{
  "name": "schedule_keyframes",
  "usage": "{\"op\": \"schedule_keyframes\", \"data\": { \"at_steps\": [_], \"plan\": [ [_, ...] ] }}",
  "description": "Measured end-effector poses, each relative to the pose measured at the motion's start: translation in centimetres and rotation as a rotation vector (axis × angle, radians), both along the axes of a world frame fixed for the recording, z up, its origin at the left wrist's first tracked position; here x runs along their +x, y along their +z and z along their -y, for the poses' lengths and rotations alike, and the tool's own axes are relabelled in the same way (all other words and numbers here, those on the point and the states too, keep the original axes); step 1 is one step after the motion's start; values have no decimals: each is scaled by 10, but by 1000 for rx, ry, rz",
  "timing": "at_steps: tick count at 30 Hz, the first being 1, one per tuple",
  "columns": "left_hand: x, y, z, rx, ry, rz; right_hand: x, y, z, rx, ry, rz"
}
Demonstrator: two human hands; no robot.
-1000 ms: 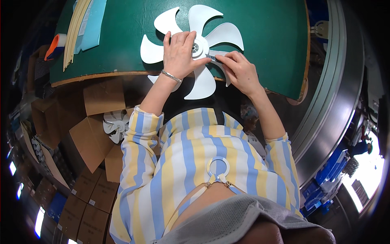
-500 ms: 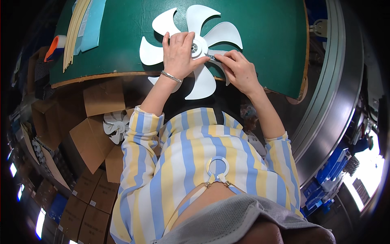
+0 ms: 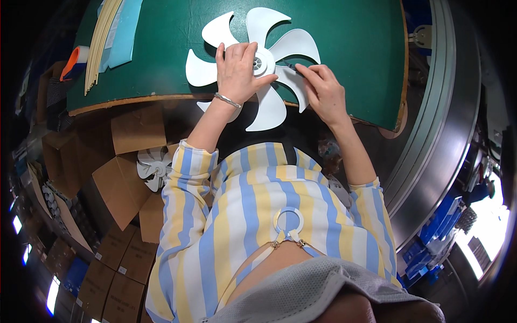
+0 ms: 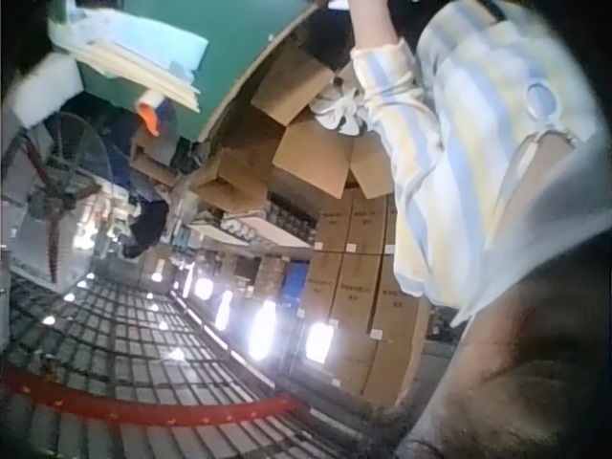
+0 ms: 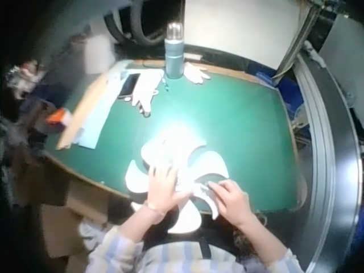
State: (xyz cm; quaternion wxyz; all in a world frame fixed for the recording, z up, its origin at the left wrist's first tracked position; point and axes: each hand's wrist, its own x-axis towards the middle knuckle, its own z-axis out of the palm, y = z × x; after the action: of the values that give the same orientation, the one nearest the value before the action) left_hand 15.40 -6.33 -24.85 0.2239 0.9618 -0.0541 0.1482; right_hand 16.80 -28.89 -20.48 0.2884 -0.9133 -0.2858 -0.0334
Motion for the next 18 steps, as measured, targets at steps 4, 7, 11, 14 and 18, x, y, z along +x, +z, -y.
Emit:
{"op": "schedule_keyframes", "data": {
  "at_steps": [4,7,11,14,18],
  "plan": [
    [0,7,-17,-19,-240,-117,0,3,3,6,-8,-33],
    [-4,12,-20,114,-319,-125,-5,0,5,8,38,-51],
    [-4,8,-8,48,-123,-44,-11,-3,-1,10,45,-88],
    [-5,7,-1,78,-63,-92,-12,-5,-4,9,75,-42],
    [-4,7,2,79,-53,-60,-12,-4,-3,-6,78,-81]
  ]
}}
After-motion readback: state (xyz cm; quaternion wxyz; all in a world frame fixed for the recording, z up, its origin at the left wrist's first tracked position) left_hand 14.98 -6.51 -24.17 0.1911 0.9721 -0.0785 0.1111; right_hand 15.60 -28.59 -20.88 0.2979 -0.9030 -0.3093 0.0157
